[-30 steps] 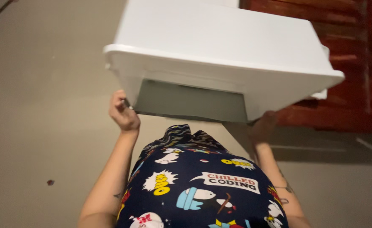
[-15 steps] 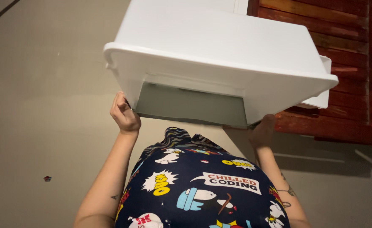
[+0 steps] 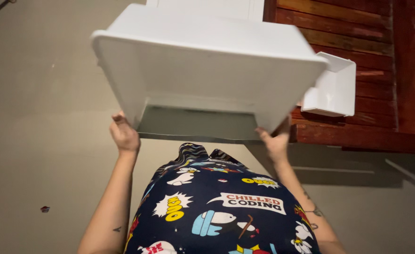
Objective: The person assembles white plastic storage components by hand. They attach side rails to rectangular bins and insert the assembled units into a larger white plastic stacker, repeating the process with multiple bins and rail colors.
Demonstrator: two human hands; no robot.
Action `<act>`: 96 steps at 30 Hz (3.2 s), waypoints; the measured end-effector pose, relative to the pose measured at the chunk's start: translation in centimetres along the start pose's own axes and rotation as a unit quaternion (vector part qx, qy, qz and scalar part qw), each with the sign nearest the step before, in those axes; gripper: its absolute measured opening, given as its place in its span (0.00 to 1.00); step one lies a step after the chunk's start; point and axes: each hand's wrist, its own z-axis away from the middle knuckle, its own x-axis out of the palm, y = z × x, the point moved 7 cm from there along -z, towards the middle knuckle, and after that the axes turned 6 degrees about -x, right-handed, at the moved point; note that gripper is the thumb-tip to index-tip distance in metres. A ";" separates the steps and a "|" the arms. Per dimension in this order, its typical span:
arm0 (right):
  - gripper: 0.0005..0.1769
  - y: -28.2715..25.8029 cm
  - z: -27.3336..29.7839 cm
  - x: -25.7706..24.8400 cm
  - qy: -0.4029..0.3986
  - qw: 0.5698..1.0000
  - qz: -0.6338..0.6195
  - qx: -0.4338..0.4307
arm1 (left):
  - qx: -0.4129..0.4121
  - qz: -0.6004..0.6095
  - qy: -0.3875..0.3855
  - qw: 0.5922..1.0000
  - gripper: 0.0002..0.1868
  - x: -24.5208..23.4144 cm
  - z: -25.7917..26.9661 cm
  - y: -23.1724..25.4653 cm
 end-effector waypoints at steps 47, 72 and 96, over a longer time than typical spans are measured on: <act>0.29 -2.7 -8.6 -0.6 -0.105 0.994 -0.024 -0.015 | -0.378 0.298 -0.280 0.831 0.21 5.0 -4.8 -0.8; 0.14 -4.8 -12.2 2.9 0.216 0.873 -0.171 0.401 | -0.085 0.207 -0.263 0.939 0.53 10.0 -13.5 4.2; 0.56 7.9 -10.3 -0.2 -0.017 0.966 -0.189 0.177 | -0.297 0.295 -0.283 0.863 0.46 12.7 -8.7 0.7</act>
